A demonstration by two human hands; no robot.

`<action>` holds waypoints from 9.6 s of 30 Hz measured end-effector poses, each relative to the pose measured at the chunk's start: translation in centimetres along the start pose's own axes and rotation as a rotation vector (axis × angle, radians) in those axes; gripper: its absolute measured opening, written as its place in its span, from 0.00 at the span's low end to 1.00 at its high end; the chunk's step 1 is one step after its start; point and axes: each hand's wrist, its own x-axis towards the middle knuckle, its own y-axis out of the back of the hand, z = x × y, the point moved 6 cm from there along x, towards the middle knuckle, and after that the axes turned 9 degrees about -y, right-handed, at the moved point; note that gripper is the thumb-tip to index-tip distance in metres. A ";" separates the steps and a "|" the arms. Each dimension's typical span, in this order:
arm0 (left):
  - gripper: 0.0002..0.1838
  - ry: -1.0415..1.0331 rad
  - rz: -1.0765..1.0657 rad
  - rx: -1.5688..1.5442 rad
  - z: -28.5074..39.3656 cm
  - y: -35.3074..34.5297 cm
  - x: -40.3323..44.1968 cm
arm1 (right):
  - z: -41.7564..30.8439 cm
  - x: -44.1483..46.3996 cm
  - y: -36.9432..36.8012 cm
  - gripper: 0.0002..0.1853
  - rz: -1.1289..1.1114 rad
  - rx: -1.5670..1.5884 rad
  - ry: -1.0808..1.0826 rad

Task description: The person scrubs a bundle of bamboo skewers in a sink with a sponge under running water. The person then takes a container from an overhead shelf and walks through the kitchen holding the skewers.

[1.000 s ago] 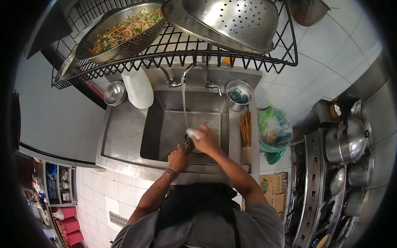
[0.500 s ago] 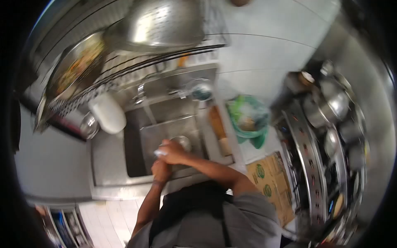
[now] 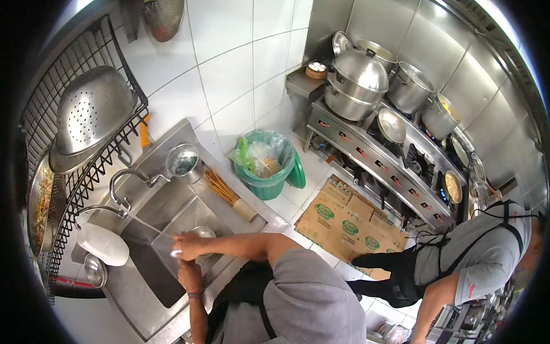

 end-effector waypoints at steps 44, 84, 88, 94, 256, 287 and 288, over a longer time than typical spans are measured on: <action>0.30 -0.001 -0.040 -0.174 -1.6 2.1 -2.9 | -33.0 -12.0 26.2 0.15 0.060 -0.486 1.000; 0.24 0.237 0.030 -0.180 -1.6 5.6 0.6 | -3.9 1.6 5.4 0.17 0.036 -0.023 0.043; 0.23 0.232 0.082 -0.168 -2.5 5.3 -0.6 | 1.3 4.2 5.9 0.16 0.194 -0.087 -0.113; 0.22 0.203 0.105 -0.199 -2.9 5.1 1.1 | -7.6 1.9 5.3 0.14 0.212 0.053 0.258; 0.33 0.593 -0.273 -1.931 -3.3 0.8 -1.4 | -4.5 0.2 5.0 0.12 0.078 0.324 0.329; 0.27 0.569 -0.189 -2.208 -5.6 -3.5 -0.6 | -7.6 -5.4 4.1 0.17 0.007 0.250 0.385; 0.25 0.660 -0.113 -2.079 -4.9 -2.1 -0.9 | -7.1 -4.6 4.6 0.17 0.053 0.259 0.386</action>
